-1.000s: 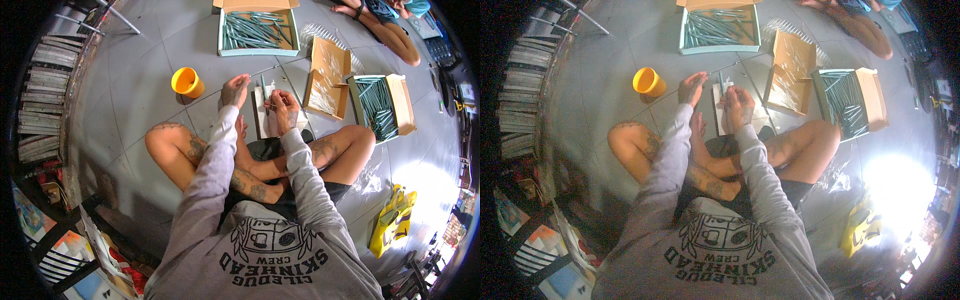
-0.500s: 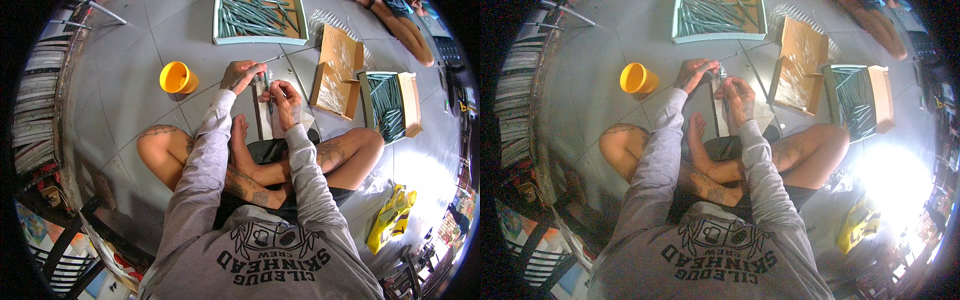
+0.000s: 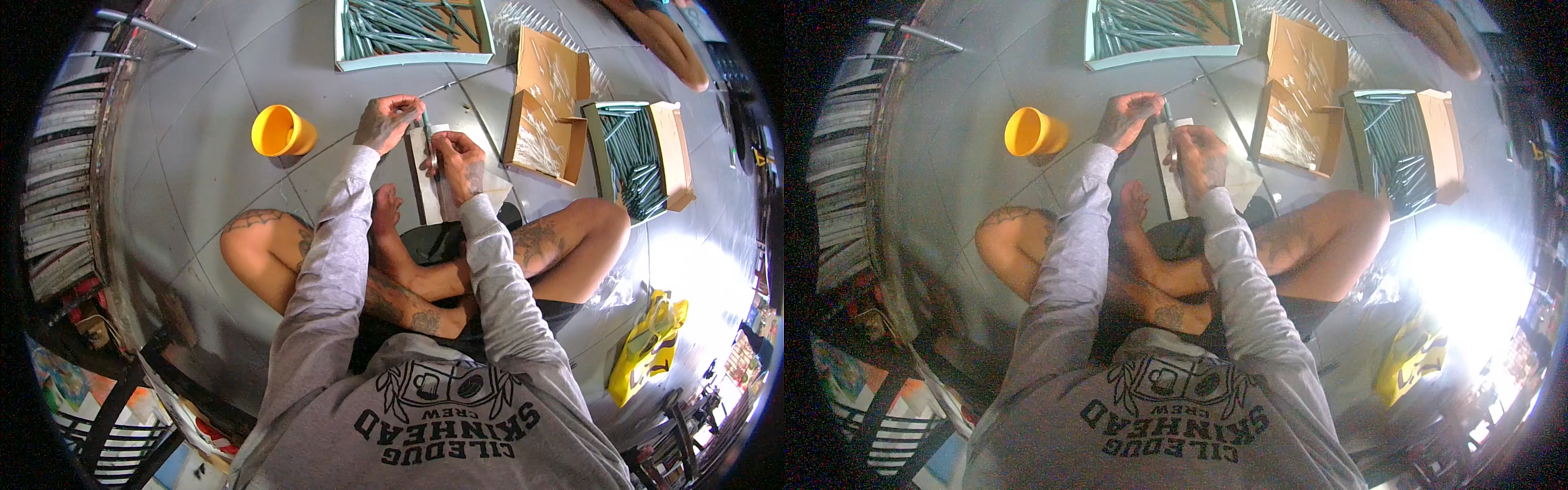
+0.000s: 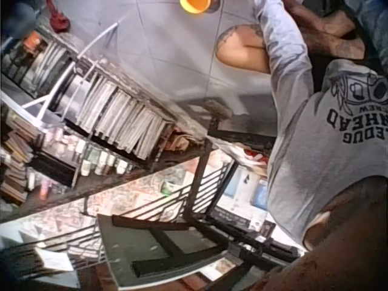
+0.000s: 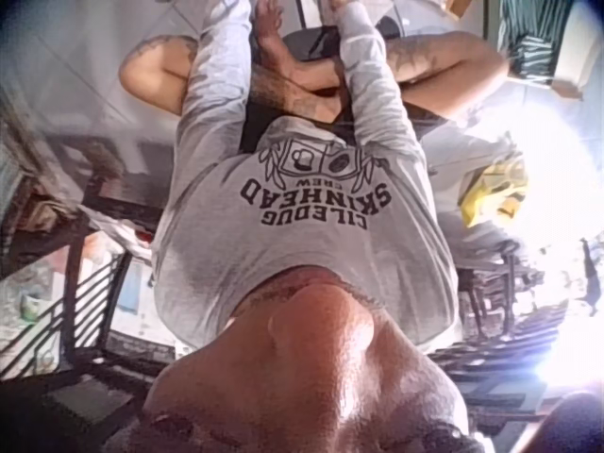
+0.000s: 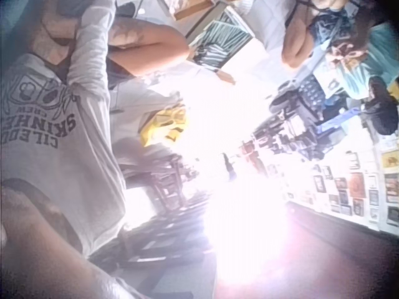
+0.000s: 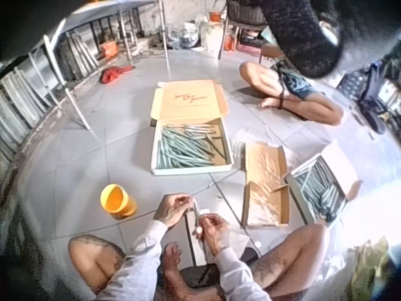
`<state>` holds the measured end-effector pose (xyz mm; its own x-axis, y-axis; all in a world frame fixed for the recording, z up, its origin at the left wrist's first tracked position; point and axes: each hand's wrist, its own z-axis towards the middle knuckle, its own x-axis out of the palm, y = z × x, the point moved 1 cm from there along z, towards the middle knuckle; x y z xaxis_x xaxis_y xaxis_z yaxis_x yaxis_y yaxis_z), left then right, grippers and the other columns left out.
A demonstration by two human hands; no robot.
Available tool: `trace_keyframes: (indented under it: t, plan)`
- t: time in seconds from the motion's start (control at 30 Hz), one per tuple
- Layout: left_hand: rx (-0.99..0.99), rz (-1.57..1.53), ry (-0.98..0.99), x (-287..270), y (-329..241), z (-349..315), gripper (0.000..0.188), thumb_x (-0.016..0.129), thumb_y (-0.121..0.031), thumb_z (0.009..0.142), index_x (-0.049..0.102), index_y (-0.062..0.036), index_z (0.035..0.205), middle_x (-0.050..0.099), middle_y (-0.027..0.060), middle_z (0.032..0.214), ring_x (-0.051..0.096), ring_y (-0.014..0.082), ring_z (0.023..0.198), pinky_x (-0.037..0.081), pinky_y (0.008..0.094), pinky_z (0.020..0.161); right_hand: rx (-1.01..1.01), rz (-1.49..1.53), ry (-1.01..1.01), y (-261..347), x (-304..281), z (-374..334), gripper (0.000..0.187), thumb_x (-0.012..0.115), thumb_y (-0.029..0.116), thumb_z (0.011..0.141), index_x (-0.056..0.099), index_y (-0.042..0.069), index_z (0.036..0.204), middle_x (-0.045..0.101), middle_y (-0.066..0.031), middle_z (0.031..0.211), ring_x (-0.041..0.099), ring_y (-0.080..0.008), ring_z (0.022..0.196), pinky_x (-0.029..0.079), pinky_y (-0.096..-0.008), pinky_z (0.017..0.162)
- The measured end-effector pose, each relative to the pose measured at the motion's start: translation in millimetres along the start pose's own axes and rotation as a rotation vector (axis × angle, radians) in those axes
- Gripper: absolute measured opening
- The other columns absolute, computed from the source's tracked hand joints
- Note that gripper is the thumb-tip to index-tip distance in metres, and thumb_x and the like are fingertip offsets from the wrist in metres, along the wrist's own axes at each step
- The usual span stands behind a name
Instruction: The person assembles small components by hand while sitting on the floor. They pick up a thin metal needle and carefully fit a small plastic piece onto it, then place the assembled item aside.
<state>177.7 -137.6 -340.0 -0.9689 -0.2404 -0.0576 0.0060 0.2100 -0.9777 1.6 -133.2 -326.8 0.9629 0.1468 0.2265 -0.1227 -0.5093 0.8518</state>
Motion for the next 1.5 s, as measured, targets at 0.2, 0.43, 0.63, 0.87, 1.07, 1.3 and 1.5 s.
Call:
trace_keyframes:
  t: [0.2, 0.43, 0.63, 0.87, 1.07, 1.3, 1.5]
  plan:
    - [0.055, 0.135, -0.202, -3.0, 1.1, -7.7, 0.038, 0.069, -0.038, 0.087, 0.072, -0.0024, 0.101, 0.072, 0.0030, 0.084, 0.064, 0.0088, 0.075, 0.050, 0.0244, 0.074, -0.152, 0.046, 0.010, 6.1, 4.2, -2.5, 0.020, 0.068, 0.016, 0.093, 0.062, -0.003, 0.098, 0.064, -0.0080, 0.075, 0.065, -0.0163, 0.059, 0.050, -0.0265, 0.049]
    - [-0.050, 0.095, -0.138, 2.8, 1.2, -2.4, 0.042, 0.067, -0.042, 0.089, 0.072, -0.0048, 0.108, 0.073, 0.0056, 0.097, 0.066, 0.0115, 0.094, 0.048, 0.0247, 0.085, -0.177, -0.020, 0.095, 4.9, 3.8, 0.7, 0.027, 0.065, 0.024, 0.096, 0.059, -0.002, 0.101, 0.065, -0.0106, 0.082, 0.066, -0.0174, 0.063, 0.051, -0.0278, 0.050]
    - [-0.043, -0.106, 0.001, 6.4, 5.7, -0.6, 0.041, 0.066, -0.042, 0.091, 0.072, -0.0046, 0.107, 0.073, 0.0048, 0.099, 0.067, 0.0148, 0.099, 0.047, 0.0262, 0.092, -0.093, 0.006, 0.078, -9.5, 3.8, 5.2, 0.022, 0.062, 0.019, 0.097, 0.058, -0.003, 0.101, 0.066, -0.0119, 0.090, 0.066, -0.0190, 0.062, 0.055, -0.0282, 0.047]
    - [-0.119, 0.249, -0.239, 4.6, -0.5, -10.2, 0.043, 0.065, -0.047, 0.084, 0.075, -0.0071, 0.096, 0.074, 0.0013, 0.091, 0.064, 0.0135, 0.085, 0.048, 0.0291, 0.082, -0.094, 0.004, 0.088, -8.5, 3.7, 6.7, 0.021, 0.060, 0.017, 0.098, 0.058, -0.003, 0.101, 0.065, -0.0129, 0.090, 0.066, -0.0199, 0.061, 0.055, -0.0298, 0.047]
    - [-0.218, 0.277, -0.175, 3.2, -8.8, -14.2, 0.046, 0.068, -0.052, 0.077, 0.078, -0.0077, 0.086, 0.071, 0.0012, 0.078, 0.061, 0.0145, 0.073, 0.046, 0.0289, 0.071, -0.086, 0.039, 0.086, -5.6, 5.7, 3.5, 0.017, 0.060, 0.013, 0.097, 0.057, -0.003, 0.101, 0.065, -0.0124, 0.091, 0.066, -0.0197, 0.062, 0.057, -0.0300, 0.048]
    - [-0.184, 0.238, -0.148, 9.8, -10.1, -11.8, 0.045, 0.074, -0.049, 0.076, 0.077, -0.0052, 0.089, 0.071, 0.0047, 0.081, 0.062, 0.0130, 0.076, 0.047, 0.0285, 0.070, -0.101, 0.029, 0.085, -5.3, 5.2, 3.7, 0.018, 0.060, 0.013, 0.097, 0.057, -0.004, 0.102, 0.065, -0.0131, 0.091, 0.067, -0.0201, 0.063, 0.058, -0.0308, 0.050]
    - [-0.090, 0.065, -0.153, 4.2, 18.7, -3.1, 0.044, 0.081, -0.041, 0.079, 0.074, -0.0019, 0.098, 0.072, 0.0049, 0.091, 0.064, 0.0136, 0.083, 0.049, 0.0251, 0.076, -0.098, 0.010, 0.052, -8.8, 3.0, 7.7, 0.018, 0.060, 0.011, 0.094, 0.059, -0.007, 0.100, 0.065, -0.0149, 0.085, 0.069, -0.0219, 0.061, 0.059, -0.0326, 0.051]
